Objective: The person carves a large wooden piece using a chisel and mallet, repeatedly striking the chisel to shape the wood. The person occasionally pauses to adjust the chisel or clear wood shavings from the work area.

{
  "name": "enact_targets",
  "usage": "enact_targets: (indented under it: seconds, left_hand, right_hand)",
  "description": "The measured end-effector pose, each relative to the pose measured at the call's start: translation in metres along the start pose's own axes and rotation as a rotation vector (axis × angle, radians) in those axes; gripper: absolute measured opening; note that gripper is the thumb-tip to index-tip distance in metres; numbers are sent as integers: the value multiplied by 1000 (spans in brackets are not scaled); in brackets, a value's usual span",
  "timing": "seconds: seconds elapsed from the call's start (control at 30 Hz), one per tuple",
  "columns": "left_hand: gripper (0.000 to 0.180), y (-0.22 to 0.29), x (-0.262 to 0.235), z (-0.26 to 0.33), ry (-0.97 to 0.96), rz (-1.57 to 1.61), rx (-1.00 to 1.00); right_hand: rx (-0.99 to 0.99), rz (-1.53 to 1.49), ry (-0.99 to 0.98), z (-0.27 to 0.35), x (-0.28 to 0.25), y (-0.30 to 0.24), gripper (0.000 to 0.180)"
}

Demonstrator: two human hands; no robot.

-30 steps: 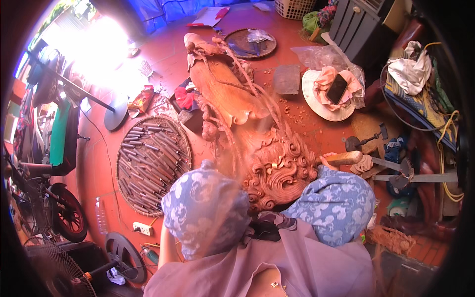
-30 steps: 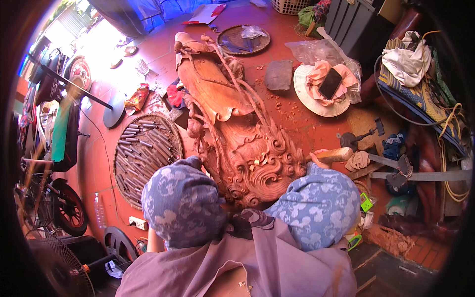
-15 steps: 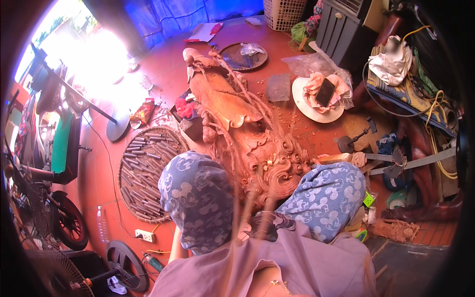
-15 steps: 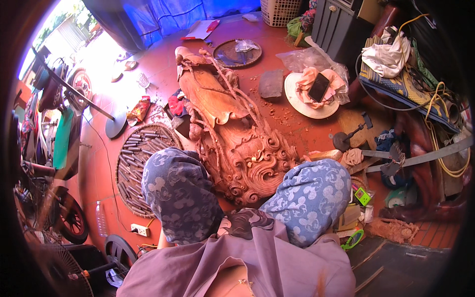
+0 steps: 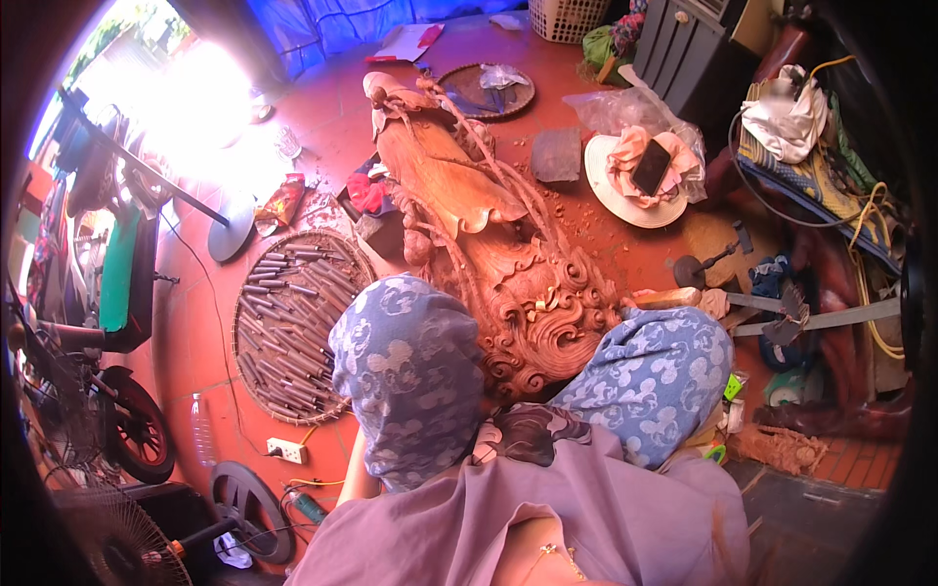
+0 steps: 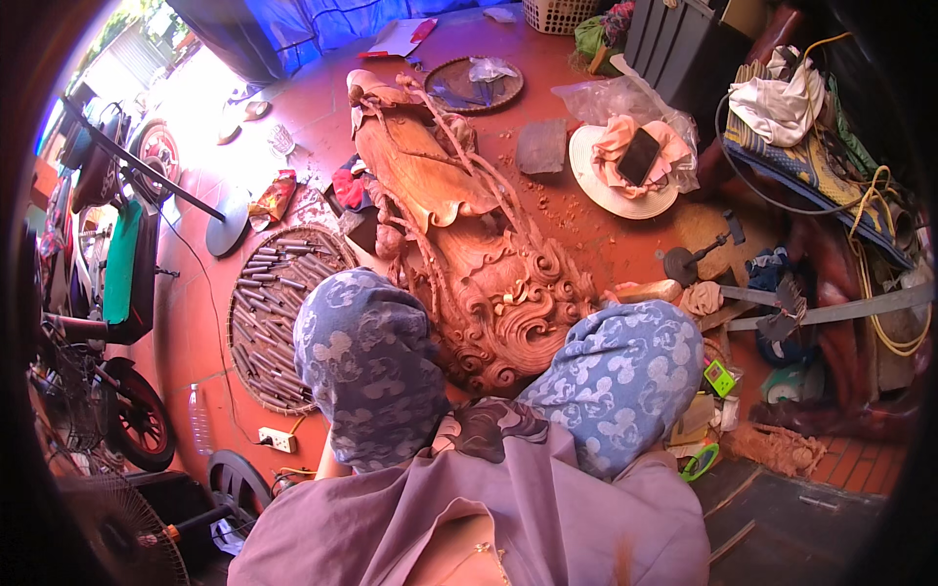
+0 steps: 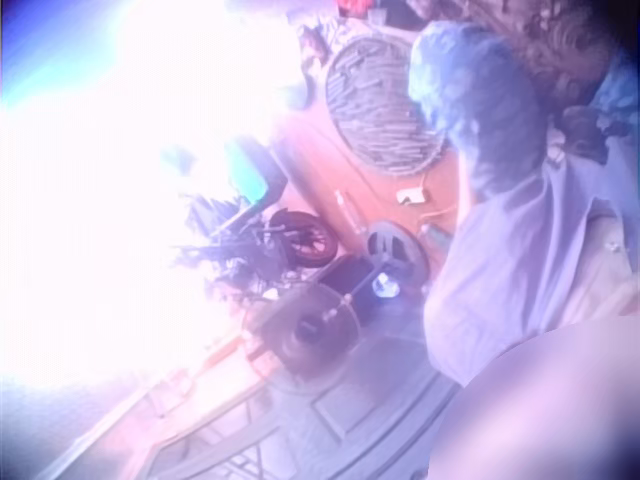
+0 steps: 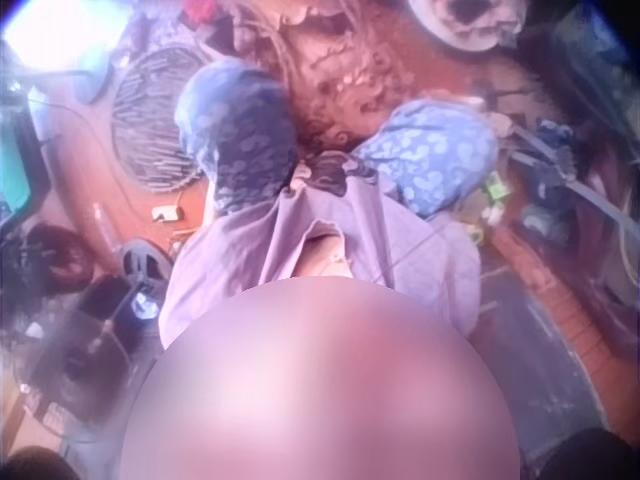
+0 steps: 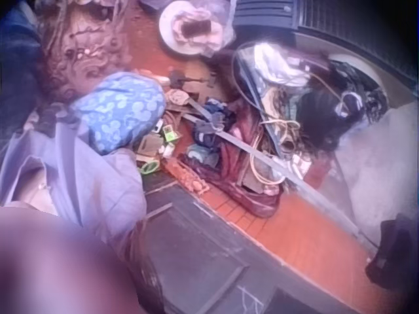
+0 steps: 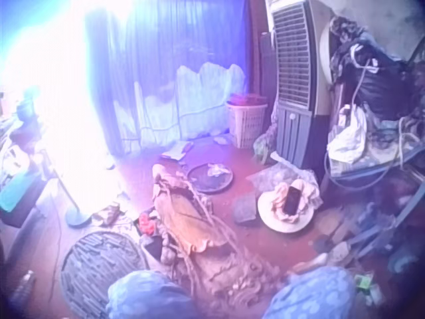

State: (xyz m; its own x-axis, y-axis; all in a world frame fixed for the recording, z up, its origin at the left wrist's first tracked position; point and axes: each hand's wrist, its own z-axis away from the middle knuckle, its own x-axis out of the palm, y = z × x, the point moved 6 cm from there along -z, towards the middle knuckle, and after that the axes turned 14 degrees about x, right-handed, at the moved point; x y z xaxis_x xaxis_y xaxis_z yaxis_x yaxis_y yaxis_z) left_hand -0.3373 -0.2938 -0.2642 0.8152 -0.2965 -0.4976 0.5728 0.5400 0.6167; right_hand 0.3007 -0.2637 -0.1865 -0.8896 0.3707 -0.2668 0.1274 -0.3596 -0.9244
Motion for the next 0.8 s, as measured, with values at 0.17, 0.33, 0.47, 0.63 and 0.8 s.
enact_targets:
  seconds: [0.17,0.33,0.47,0.63,0.8]
  left_hand:
    - [38,16,10,-10,-18,-27,46]
    - [38,24,5,-22,35,-63,254]
    - [39,42,-21,-31,181,-191,578]
    - [40,71,-33,-7,291,-128,238]
    - [49,11,-78,-24,431,62,-88]
  right_hand:
    - [-12,10,-12,-5,-3,-2,38]
    - [-30,43,-38,-15,6,-16,38]
    - [-10,55,-34,-22,2,1,39]
    - [-3,118,10,-39,-27,-5,39]
    - [8,131,-11,-52,-24,-11,39]
